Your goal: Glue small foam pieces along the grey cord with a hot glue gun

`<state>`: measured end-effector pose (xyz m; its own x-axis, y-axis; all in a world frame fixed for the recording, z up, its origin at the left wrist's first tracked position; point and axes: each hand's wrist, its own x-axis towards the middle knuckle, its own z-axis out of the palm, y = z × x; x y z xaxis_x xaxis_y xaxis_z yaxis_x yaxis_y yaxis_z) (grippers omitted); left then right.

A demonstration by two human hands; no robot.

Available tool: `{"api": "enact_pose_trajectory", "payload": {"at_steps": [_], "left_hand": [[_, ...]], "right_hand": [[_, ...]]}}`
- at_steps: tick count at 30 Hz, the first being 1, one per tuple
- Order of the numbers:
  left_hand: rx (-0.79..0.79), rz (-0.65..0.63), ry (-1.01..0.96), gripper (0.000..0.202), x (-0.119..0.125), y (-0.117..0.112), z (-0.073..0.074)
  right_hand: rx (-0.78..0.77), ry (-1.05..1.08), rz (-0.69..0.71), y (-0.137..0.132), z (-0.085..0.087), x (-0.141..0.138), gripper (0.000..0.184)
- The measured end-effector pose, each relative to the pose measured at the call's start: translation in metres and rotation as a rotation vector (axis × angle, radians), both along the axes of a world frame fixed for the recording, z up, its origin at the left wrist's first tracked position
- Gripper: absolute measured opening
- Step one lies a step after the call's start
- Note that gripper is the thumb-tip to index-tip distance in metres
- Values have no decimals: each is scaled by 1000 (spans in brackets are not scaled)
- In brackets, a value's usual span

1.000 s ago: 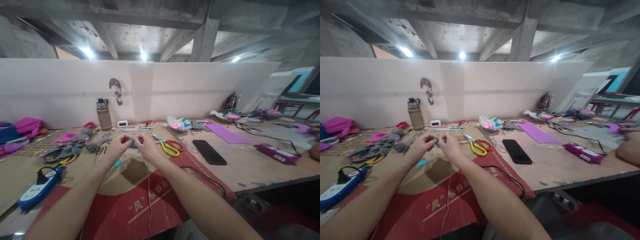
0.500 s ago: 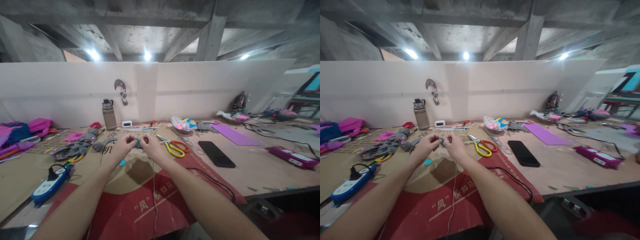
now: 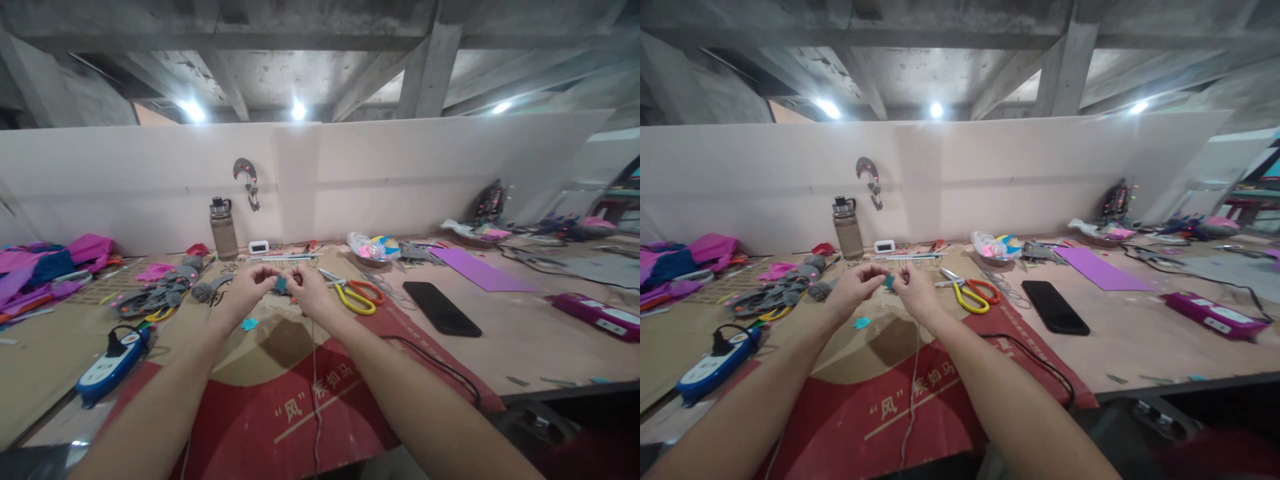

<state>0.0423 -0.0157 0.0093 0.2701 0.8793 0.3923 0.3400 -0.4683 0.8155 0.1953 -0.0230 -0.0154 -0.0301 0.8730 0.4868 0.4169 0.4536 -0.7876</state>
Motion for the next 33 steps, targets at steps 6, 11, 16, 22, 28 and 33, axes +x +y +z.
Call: {"api": "enact_pose_trajectory", "payload": {"at_steps": [6,11,16,22,28,33], "left_hand": [[79,-25,64,20,3,3,-5],[126,49,127,16,2,4,-6],[161,93,126,14,0,2,-4],[168,99,124,16,0,3,-5],[150,84,108,13,2,-1,-4],[62,-13,41,16,4,-1,-7]], "right_hand": [[99,-109,-41,-3,0,0,10],[103,-94,23,-5,1,1,16],[117,-17,24,-4,2,3,12],[131,-63,16,-6,4,4,6],[140,-102,-36,-10,9,5,7],[120,-106,-42,-11,11,5,11]]}}
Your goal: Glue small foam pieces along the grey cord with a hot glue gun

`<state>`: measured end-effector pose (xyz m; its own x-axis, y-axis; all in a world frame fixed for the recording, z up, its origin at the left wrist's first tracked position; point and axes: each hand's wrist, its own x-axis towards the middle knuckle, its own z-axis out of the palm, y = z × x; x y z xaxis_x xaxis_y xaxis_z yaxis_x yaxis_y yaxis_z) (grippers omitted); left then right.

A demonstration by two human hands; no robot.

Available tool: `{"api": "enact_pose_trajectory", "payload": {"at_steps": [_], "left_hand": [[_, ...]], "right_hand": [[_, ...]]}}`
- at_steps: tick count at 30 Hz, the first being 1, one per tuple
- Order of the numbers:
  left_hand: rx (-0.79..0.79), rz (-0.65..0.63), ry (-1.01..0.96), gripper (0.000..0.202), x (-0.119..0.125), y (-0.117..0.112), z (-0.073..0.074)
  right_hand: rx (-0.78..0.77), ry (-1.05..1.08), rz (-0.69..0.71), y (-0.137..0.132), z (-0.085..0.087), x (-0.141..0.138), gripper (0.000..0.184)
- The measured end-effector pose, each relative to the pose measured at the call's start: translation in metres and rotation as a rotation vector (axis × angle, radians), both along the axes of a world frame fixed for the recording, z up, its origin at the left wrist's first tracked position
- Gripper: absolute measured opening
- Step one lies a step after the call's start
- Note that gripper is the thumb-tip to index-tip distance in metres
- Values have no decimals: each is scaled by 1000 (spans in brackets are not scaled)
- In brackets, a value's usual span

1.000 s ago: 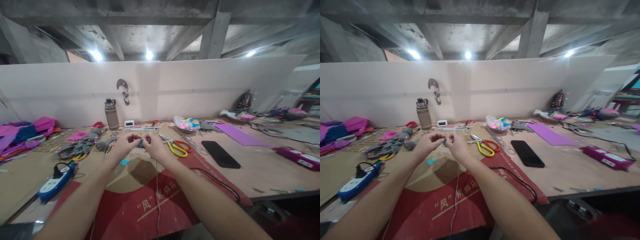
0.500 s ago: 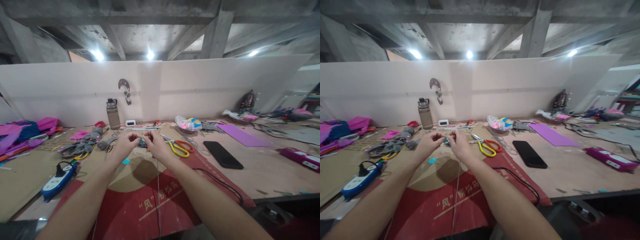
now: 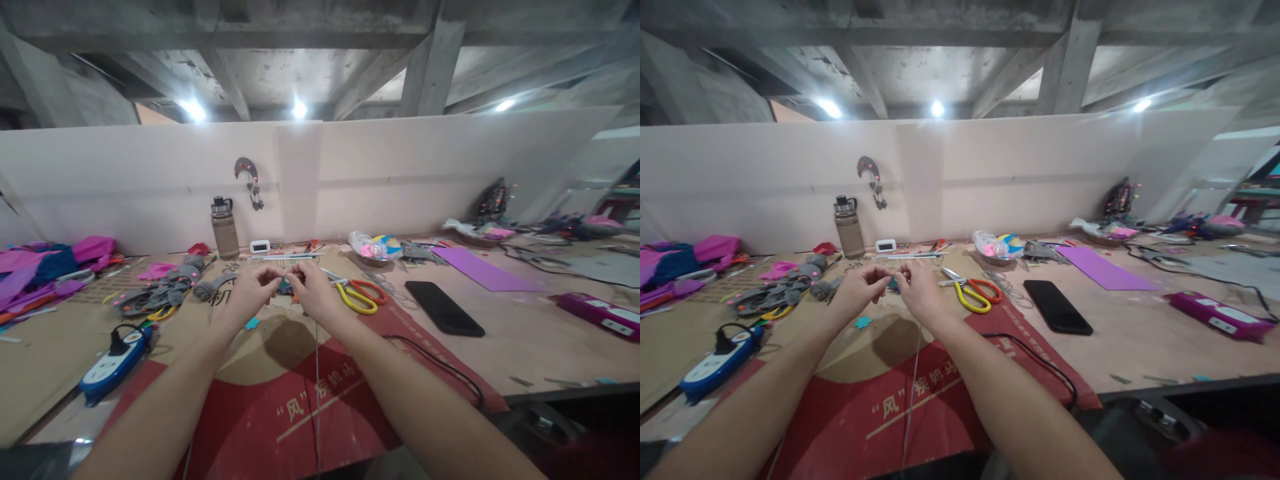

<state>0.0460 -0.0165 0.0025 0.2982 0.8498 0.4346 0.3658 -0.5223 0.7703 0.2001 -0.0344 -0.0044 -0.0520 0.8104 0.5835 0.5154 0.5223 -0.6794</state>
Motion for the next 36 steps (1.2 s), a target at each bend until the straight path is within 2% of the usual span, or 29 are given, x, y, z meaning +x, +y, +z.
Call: {"api": "enact_pose_trajectory", "payload": {"at_steps": [7,13,17,21,26,29,32,36], "left_hand": [[-155,-102,-110,23,2,-1,-1],[-207,-95,-136,26,2,-1,-3],[-217,-85,-134,29,2,0,-5],[-192,-82,-119,24,4,-2,-5],[-121,-11,-108,20,5,-1,-7],[-48,78,-136,20,2,2,-9],[6,160,-214,20,-3,7,-9],[8,198,-462,21,-12,17,-5]], "right_hand": [[24,-42,-3,4,-5,1,13],[63,-78,-9,4,-6,0,11],[51,-148,-20,1,-5,0,16],[50,-241,-93,-4,-2,1,22],[14,-280,-160,-8,3,1,23],[-1,-196,-89,-6,-1,-1,22],[-25,-90,69,-4,-7,-7,16],[14,-183,316,-10,-8,-17,14]]}}
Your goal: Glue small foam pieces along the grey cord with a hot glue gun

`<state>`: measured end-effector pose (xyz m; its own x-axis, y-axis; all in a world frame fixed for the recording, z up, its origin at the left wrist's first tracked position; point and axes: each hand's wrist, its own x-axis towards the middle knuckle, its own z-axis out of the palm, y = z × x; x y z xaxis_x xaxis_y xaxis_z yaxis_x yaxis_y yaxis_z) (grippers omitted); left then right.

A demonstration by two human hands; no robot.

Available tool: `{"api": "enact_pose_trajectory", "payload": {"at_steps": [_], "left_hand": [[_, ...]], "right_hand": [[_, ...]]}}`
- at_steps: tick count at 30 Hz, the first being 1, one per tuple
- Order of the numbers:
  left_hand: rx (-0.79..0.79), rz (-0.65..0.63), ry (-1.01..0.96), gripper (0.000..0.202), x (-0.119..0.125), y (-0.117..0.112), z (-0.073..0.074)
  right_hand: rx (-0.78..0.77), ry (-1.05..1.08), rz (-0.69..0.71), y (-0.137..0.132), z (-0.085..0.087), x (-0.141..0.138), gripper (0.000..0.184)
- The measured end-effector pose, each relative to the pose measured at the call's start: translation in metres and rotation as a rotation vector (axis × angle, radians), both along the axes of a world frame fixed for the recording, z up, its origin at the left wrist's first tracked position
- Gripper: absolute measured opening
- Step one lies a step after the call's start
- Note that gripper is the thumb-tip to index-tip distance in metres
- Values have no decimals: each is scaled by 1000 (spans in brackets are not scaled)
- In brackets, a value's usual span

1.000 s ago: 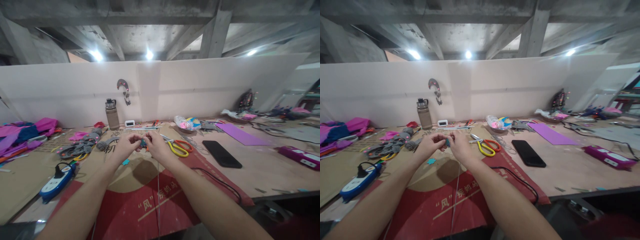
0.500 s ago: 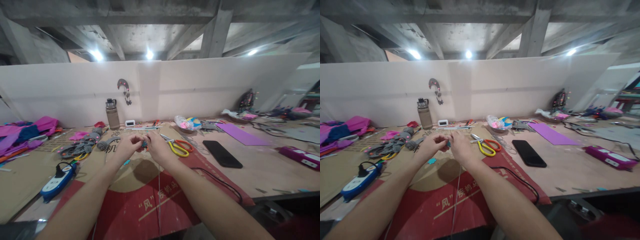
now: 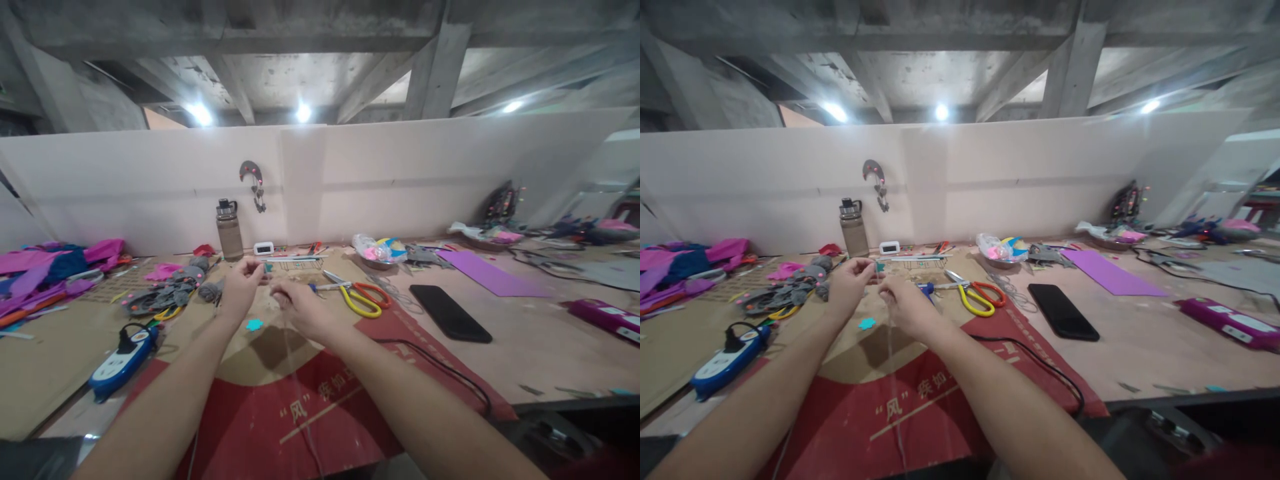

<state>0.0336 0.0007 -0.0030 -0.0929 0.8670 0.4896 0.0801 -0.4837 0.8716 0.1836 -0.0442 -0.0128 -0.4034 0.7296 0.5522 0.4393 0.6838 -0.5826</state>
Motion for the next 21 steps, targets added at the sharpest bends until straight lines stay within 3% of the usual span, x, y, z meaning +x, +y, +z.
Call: {"api": "enact_pose_trajectory", "payload": {"at_steps": [3,5,7,10,13,21], "left_hand": [[-54,-41,-327,17,-9,9,3],[-89,-58,-494,14,-15,14,5],[-114,-55,-585,11,-19,17,6],[-124,-57,-618,7,-21,18,7],[-125,-91,-585,7,-20,16,8],[-110,-150,-574,12,-20,13,9]], "right_hand": [[49,-104,87,-4,5,2,21],[60,-87,-12,-1,8,10,30],[68,-47,-201,9,9,22,34],[68,-87,-521,28,7,44,29],[-37,-278,-752,46,1,64,27],[-139,-446,-943,57,-14,91,27]]}}
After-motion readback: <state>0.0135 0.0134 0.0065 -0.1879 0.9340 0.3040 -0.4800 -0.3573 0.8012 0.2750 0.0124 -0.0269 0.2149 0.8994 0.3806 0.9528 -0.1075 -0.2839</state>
